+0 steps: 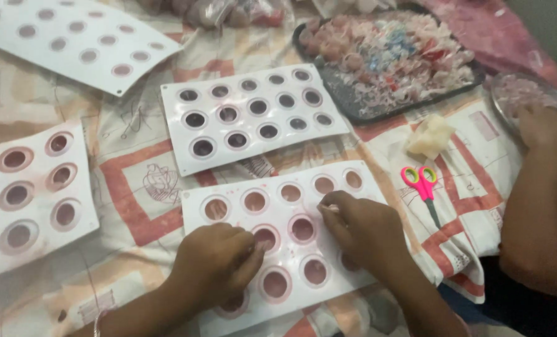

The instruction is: The person is preparing candle molds by using a small tool to adjust or clean individual cavities in silicone molds filled with wax.

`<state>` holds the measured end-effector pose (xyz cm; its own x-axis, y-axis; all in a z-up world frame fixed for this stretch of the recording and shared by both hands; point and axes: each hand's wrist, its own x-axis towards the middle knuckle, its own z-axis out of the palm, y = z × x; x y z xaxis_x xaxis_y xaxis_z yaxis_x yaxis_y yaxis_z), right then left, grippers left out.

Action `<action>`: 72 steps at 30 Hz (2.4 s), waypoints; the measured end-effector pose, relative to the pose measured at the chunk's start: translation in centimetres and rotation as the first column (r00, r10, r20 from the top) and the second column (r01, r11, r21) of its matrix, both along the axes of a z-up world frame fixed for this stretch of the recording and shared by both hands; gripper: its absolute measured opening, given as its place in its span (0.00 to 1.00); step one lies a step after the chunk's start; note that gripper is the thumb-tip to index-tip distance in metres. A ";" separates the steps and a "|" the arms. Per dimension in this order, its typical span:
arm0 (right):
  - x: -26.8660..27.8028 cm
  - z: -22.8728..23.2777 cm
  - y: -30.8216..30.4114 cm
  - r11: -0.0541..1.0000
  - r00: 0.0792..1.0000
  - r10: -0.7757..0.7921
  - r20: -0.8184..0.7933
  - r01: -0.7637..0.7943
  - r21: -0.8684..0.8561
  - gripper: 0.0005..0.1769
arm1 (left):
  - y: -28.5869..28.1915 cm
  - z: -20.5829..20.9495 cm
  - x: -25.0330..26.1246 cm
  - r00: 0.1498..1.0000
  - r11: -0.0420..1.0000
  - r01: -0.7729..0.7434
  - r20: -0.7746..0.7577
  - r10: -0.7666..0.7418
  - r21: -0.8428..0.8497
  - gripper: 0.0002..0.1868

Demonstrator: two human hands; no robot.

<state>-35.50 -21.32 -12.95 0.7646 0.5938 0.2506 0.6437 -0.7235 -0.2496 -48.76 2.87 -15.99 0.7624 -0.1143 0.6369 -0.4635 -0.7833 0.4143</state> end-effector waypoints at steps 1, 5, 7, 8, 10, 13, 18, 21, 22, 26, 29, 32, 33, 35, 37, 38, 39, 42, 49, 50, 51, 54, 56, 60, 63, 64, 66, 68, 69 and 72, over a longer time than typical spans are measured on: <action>1.2 1.4 0.1 1.000 1.000 -0.002 0.014 0.001 0.002 0.13 | 0.0 0.0 0.2 1.000 1.000 0.001 0.014 -0.002 0.002 0.13; 3.5 5.4 1.6 0.984 0.945 -0.118 -0.306 0.152 0.089 0.18 | 0.0 -0.3 0.3 0.998 0.999 -0.006 -0.058 0.003 -0.049 0.12; 3.3 5.1 2.0 0.994 0.926 -0.104 -0.362 0.105 -0.017 0.19 | 0.0 -0.3 0.3 0.998 0.998 -0.010 -0.061 0.006 -0.061 0.11; 3.0 4.0 1.8 1.000 0.952 -0.007 -0.305 -0.001 -0.029 0.23 | 0.0 -0.4 0.3 0.998 0.998 -0.015 -0.065 0.011 -0.061 0.11; 1.0 4.1 2.8 0.991 0.955 0.100 -0.279 -0.121 -0.058 0.28 | -0.1 -0.5 0.1 0.995 0.997 -0.034 -0.098 0.026 -0.076 0.11; -2.0 5.4 4.7 0.906 0.736 -0.409 -0.539 0.260 -0.334 0.26 | -0.1 -0.6 0.0 0.995 0.999 -0.013 -0.100 0.008 -0.049 0.11; -2.0 3.7 3.7 0.965 0.848 -0.260 -0.461 0.240 -0.102 0.17 | -0.2 -0.3 0.1 0.997 0.999 -0.016 -0.071 0.013 -0.043 0.12; -1.0 2.5 2.9 0.992 0.942 -0.099 -0.320 0.069 -0.102 0.17 | -0.3 -0.4 0.2 0.999 0.999 -0.023 -0.033 0.022 -0.026 0.10; -1.2 2.4 3.2 0.992 0.949 -0.097 -0.301 0.069 -0.102 0.17 | -0.2 -0.3 0.1 1.000 0.999 -0.025 -0.013 0.025 -0.028 0.10; -1.4 1.7 3.3 0.987 0.971 -0.088 -0.223 0.056 -0.149 0.17 | -0.1 -0.1 0.2 0.999 0.997 0.018 -0.049 -0.022 -0.080 0.10; -1.4 1.3 3.5 0.991 0.970 -0.079 -0.231 0.051 -0.125 0.18 | -0.1 -0.3 0.4 0.997 0.996 0.022 -0.075 -0.029 -0.092 0.11; -1.1 0.5 3.1 0.995 0.970 -0.045 -0.241 0.022 -0.095 0.18 | -0.1 -0.4 0.3 0.995 0.997 0.011 -0.093 -0.018 -0.076 0.13; -0.8 0.2 2.9 0.998 0.973 -0.001 -0.233 -0.014 -0.063 0.18 | 0.0 -0.3 0.3 0.995 0.998 0.004 -0.095 -0.011 -0.068 0.13; -0.9 2.9 2.4 0.996 0.835 -0.086 -0.543 0.084 -0.029 0.15 | -0.1 -0.2 0.1 0.995 0.998 0.004 -0.099 -0.010 -0.066 0.13; 1.1 4.9 1.3 0.982 0.600 -0.138 -0.788 0.187 -0.029 0.13 | 0.0 -0.3 0.1 0.995 0.998 0.005 -0.096 -0.011 -0.063 0.13; 3.1 5.5 0.5 0.999 0.630 0.013 -0.777 0.029 0.040 0.12 | 0.0 -0.3 0.1 0.997 0.998 0.014 -0.079 -0.020 -0.065 0.12; 5.1 6.4 -0.4 0.986 0.638 0.161 -0.753 -0.127 0.104 0.12 | 0.0 -0.2 0.2 0.998 0.997 0.030 -0.060 -0.034 -0.068 0.12; 13.9 5.6 -0.6 0.898 0.837 0.190 -0.514 0.064 0.436 0.05 | 0.0 -0.2 0.2 0.997 0.998 0.029 -0.067 -0.033 -0.059 0.11; 14.3 2.3 -5.4 0.503 0.927 0.088 -0.365 0.274 0.820 0.18 | -0.1 -0.3 -0.1 0.991 0.996 -0.008 -0.133 -0.004 -0.089 0.12; 11.3 2.5 -5.5 0.461 0.886 0.174 -0.429 0.312 0.831 0.16 | 0.0 -0.3 0.0 0.994 0.997 0.000 -0.109 -0.009 -0.082 0.12; 8.3 3.0 -6.0 0.418 0.838 0.258 -0.481 0.352 0.837 0.15 | -0.1 -0.4 0.2 0.997 0.997 0.009 -0.080 -0.015 -0.075 0.11; 5.1 0.8 -7.8 0.474 0.834 0.175 -0.523 0.394 0.787 0.11 | -0.2 -0.4 0.2 0.998 0.997 -0.005 -0.060 0.000 -0.076 0.13; 2.3 1.1 -5.4 0.489 0.829 0.080 -0.553 0.451 0.746 0.09 | -0.1 -0.2 0.2 0.996 0.998 -0.011 -0.085 0.006 -0.065 0.13; -3.5 -1.0 -0.6 0.562 0.878 0.077 -0.472 0.352 0.748 0.09 | -0.2 -0.3 -0.1 0.998 0.999 -0.017 -0.066 0.014 -0.052 0.12; -6.9 -0.1 2.8 0.676 0.968 0.172 -0.184 0.020 0.737 0.08 | -0.3 -0.1 0.0 0.997 0.999 -0.035 -0.068 0.034 -0.014 0.14; -7.4 -0.2 3.1 0.674 0.964 0.180 -0.193 0.022 0.738 0.08 | -0.3 -0.2 -0.1 0.996 0.999 -0.043 -0.078 0.042 -0.011 0.14; -8.3 -0.4 4.2 0.683 0.909 0.068 -0.411 0.258 0.683 0.11 | 0.1 -0.1 0.0 0.999 1.000 -0.016 -0.029 0.015 -0.025 0.11; -8.5 -1.5 4.1 0.629 0.843 0.065 -0.534 0.380 0.678 0.10 | 0.1 -0.5 -0.3 0.999 0.998 -0.013 -0.041 0.011 -0.059 0.11; -8.5 -1.9 4.0 0.574 0.768 0.066 -0.637 0.493 0.654 0.10 | 0.1 -0.7 -0.3 0.999 0.995 -0.008 -0.040 0.004 -0.098 0.12; -9.3 -1.4 4.2 0.698 0.914 0.114 -0.389 0.205 0.686 0.11 | 0.2 -0.1 -0.7 0.993 0.867 -0.021 -0.111 -0.039 -0.497 0.14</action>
